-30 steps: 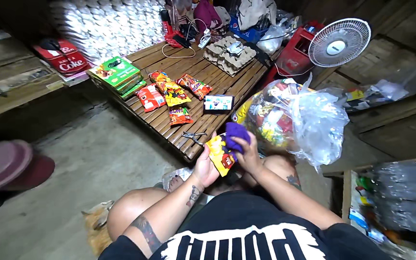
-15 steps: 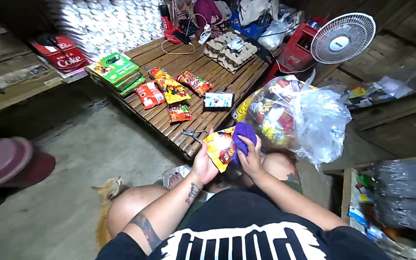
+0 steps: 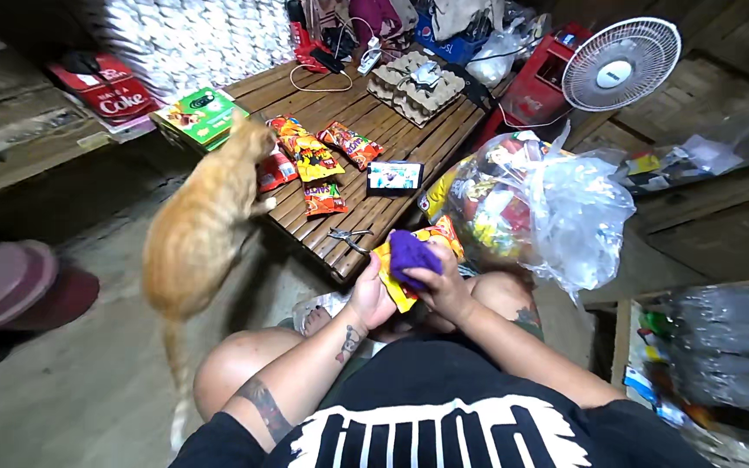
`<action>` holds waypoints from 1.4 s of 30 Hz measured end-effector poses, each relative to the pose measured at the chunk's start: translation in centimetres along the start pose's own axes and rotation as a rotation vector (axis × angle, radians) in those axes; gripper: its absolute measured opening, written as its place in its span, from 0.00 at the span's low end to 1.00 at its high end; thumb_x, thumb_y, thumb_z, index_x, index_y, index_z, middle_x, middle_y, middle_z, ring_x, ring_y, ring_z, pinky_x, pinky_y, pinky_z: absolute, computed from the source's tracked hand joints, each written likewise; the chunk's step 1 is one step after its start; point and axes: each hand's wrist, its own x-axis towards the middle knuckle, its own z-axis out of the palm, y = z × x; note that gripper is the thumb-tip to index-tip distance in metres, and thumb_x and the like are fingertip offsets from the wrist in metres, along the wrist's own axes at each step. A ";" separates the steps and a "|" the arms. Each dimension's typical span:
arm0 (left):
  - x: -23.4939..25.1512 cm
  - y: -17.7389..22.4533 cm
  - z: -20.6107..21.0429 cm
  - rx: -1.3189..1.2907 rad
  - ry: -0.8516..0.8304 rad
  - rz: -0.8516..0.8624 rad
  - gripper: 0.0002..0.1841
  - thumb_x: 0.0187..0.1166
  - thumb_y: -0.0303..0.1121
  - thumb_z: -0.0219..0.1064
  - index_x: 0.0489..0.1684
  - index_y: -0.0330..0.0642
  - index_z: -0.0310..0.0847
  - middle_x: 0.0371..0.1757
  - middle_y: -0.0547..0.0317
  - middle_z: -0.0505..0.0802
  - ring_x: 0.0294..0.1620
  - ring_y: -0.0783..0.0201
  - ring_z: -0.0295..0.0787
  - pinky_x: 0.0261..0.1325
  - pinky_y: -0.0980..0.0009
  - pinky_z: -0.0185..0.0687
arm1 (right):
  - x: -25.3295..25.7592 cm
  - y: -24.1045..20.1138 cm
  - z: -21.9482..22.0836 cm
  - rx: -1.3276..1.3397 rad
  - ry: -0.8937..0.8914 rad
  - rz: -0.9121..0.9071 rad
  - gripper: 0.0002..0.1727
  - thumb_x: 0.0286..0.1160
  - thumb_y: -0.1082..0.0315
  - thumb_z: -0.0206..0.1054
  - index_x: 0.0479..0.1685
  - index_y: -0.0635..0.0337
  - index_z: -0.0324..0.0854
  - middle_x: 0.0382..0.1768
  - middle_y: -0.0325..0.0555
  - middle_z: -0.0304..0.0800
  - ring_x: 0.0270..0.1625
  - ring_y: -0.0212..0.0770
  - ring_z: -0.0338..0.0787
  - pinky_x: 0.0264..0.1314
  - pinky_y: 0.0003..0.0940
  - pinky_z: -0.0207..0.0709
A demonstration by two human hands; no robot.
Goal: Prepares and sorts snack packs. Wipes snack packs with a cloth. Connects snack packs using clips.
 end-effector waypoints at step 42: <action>2.1 0.8 -1.8 0.539 0.365 0.025 0.30 0.96 0.51 0.29 0.88 0.49 0.61 0.71 0.49 0.86 0.68 0.56 0.86 0.69 0.56 0.83 | 0.9 4.1 -9.6 0.919 0.129 1.257 0.32 0.71 0.72 0.70 0.79 0.58 0.67 0.50 0.50 0.92 0.48 0.41 0.94 0.52 0.38 0.91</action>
